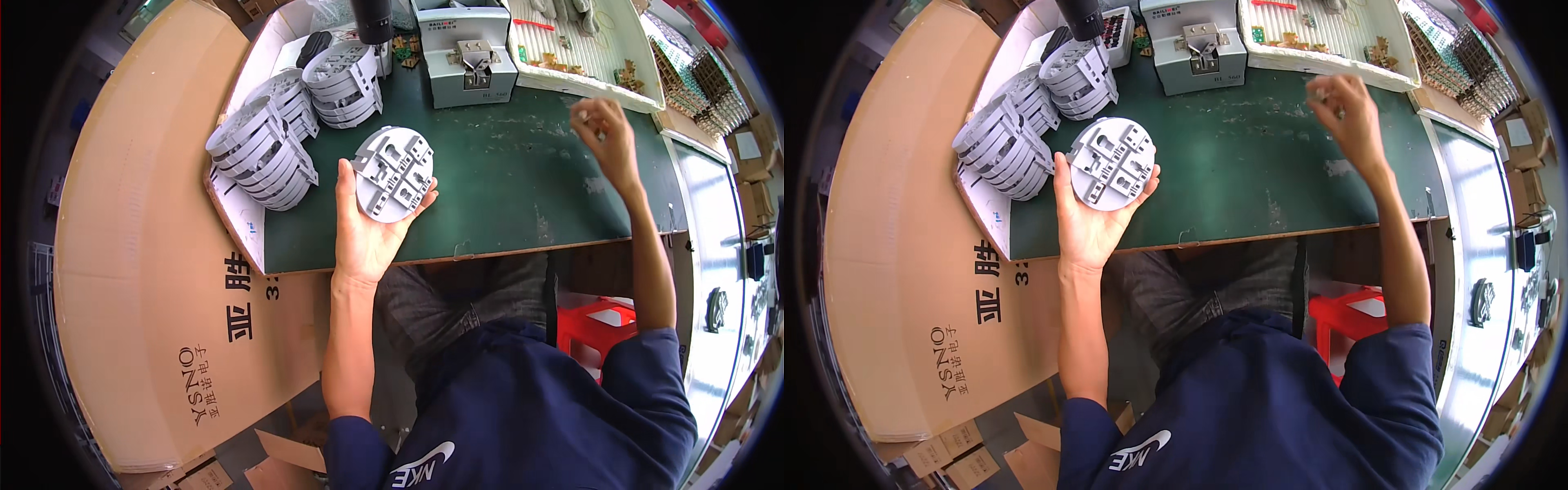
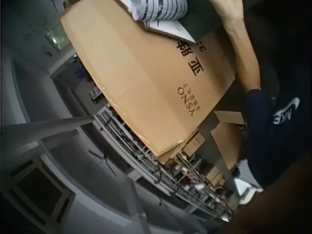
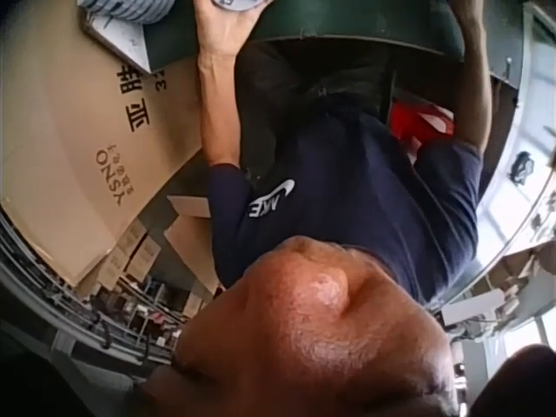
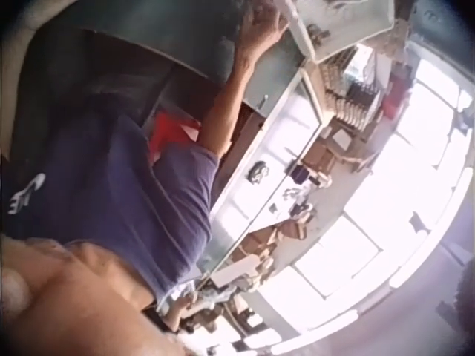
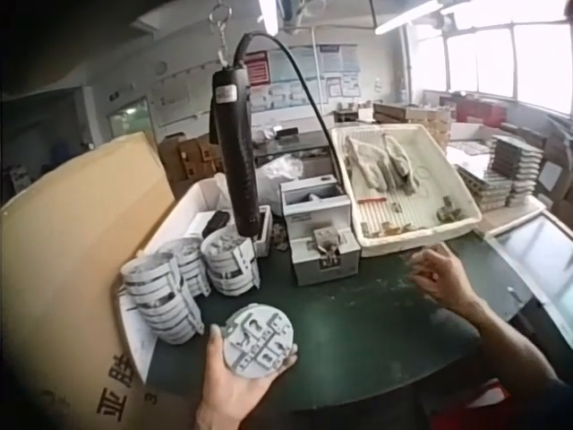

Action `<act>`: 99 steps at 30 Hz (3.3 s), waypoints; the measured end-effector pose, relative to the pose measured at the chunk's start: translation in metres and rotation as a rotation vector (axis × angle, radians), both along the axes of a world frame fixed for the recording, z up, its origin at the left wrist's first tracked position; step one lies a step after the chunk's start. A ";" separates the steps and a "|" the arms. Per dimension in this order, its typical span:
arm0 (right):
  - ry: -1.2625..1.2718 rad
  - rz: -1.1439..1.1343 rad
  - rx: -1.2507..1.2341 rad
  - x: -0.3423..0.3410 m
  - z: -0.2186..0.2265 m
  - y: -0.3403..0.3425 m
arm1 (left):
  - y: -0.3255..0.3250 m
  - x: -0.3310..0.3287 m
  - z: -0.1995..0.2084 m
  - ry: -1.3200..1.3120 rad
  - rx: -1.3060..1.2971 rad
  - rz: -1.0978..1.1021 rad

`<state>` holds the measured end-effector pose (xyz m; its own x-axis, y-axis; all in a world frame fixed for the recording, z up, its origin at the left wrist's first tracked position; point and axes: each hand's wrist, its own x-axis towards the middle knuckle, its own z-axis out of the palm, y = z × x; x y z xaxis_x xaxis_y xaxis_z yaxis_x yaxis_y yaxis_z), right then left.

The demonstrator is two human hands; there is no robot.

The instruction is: Assembling circular electronic or mechanical components at a factory workbench using a pneumatic screwdriver.

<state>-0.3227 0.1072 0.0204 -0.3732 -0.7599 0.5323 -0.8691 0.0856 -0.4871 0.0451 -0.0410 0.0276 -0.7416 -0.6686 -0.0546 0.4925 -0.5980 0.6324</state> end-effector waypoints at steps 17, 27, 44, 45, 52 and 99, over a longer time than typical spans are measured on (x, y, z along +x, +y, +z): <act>-0.029 0.071 0.067 0.017 -0.004 0.019 | 0.027 -0.075 -0.035 -1.057 -1.639 0.495; -0.646 0.255 -0.233 0.051 0.021 0.011 | 0.053 -0.076 0.018 -0.562 -1.184 0.337; -0.276 0.416 -0.032 0.149 0.054 -0.003 | 0.030 -0.062 0.009 -0.225 -0.466 -0.044; -0.238 0.426 0.006 0.149 0.056 -0.003 | 0.029 -0.060 0.009 -0.325 -0.596 0.032; 0.228 0.468 -0.004 0.144 0.060 -0.008 | 0.042 -0.048 0.019 -0.572 -1.070 0.327; -1.000 0.573 -0.001 0.150 0.007 -0.005 | 0.040 -0.042 -0.002 -0.500 -1.382 0.557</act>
